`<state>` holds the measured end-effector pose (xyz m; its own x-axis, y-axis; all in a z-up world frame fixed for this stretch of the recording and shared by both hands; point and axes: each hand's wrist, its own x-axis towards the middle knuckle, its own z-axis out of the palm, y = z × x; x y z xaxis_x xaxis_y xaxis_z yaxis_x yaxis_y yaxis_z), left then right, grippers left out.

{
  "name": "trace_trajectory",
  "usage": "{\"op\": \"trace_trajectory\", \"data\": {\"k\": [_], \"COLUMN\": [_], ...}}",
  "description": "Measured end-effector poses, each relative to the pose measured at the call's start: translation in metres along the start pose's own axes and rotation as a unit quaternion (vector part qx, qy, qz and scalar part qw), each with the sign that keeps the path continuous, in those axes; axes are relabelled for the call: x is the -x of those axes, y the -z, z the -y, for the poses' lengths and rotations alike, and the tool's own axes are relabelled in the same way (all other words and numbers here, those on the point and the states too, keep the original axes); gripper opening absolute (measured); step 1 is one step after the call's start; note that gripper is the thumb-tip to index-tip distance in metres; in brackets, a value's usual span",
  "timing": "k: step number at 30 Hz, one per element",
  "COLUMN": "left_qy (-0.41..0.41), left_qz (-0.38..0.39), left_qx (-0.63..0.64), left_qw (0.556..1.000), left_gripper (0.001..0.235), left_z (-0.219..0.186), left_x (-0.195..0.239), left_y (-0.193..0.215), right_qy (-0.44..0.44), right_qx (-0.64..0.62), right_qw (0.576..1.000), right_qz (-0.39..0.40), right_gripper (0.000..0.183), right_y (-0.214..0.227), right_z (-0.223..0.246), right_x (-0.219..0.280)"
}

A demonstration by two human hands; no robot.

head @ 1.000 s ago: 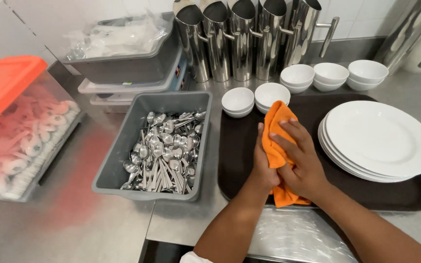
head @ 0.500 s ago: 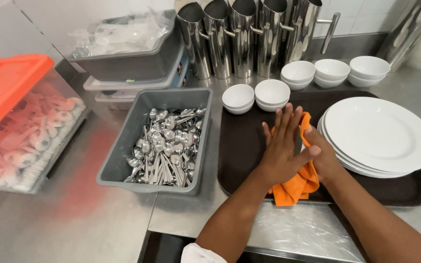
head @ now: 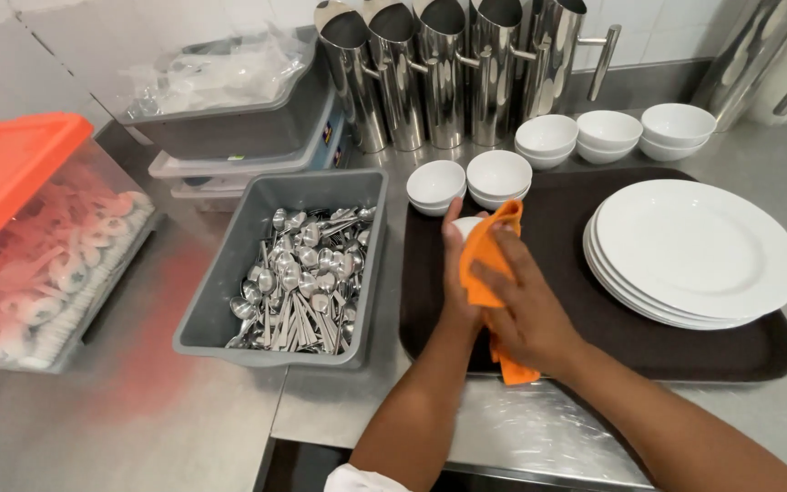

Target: The person wipes small white bowls with an orange cloth on a stainless steel countertop. They handle the bowls one at a time, wiping the exterior and interior surfaces, then place them into a stack on a black tray.

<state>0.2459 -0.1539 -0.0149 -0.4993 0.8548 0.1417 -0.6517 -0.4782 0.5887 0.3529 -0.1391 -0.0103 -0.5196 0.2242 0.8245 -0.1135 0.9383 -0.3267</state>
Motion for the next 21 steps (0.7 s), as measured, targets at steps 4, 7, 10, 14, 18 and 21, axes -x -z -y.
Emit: {"op": "trace_trajectory", "data": {"k": [4, 7, 10, 14, 18, 21], "left_qy": [0.083, 0.11, 0.141, 0.053, -0.181, -0.212], "left_qz": [0.058, 0.122, 0.159, 0.206, 0.197, 0.164], "left_qx": [0.095, 0.15, 0.217, -0.041, -0.396, -0.38], "left_qw": [0.99, 0.975, 0.953, 0.976, 0.878, 0.885], "left_gripper": [0.061, 0.059, 0.053, 0.066, 0.093, 0.088], "left_z": [-0.009, -0.005, -0.015, -0.011, -0.001, -0.003], "left_x": [-0.003, -0.001, 0.011, 0.026, 0.032, 0.036], "left_y": [0.026, 0.016, -0.008, -0.028, -0.015, -0.018], "right_qy": [0.041, 0.067, 0.038, -0.137, -0.394, -0.441], "right_qx": [0.005, 0.033, -0.001, -0.094, -0.304, -0.277], "right_qw": [0.999, 0.997, 0.997, 0.985, 0.865, 0.853], "right_qz": [0.026, -0.021, -0.072, -0.054, -0.069, -0.036], "right_gripper": [0.048, 0.043, 0.041, 0.052, 0.064, 0.057], "right_y": [-0.009, -0.005, 0.006, 0.022, 0.026, 0.025], "right_z": [0.013, -0.011, -0.019, -0.036, 0.016, -0.022], "right_x": [-0.003, -0.003, 0.004, 0.016, -0.022, 0.002]}}
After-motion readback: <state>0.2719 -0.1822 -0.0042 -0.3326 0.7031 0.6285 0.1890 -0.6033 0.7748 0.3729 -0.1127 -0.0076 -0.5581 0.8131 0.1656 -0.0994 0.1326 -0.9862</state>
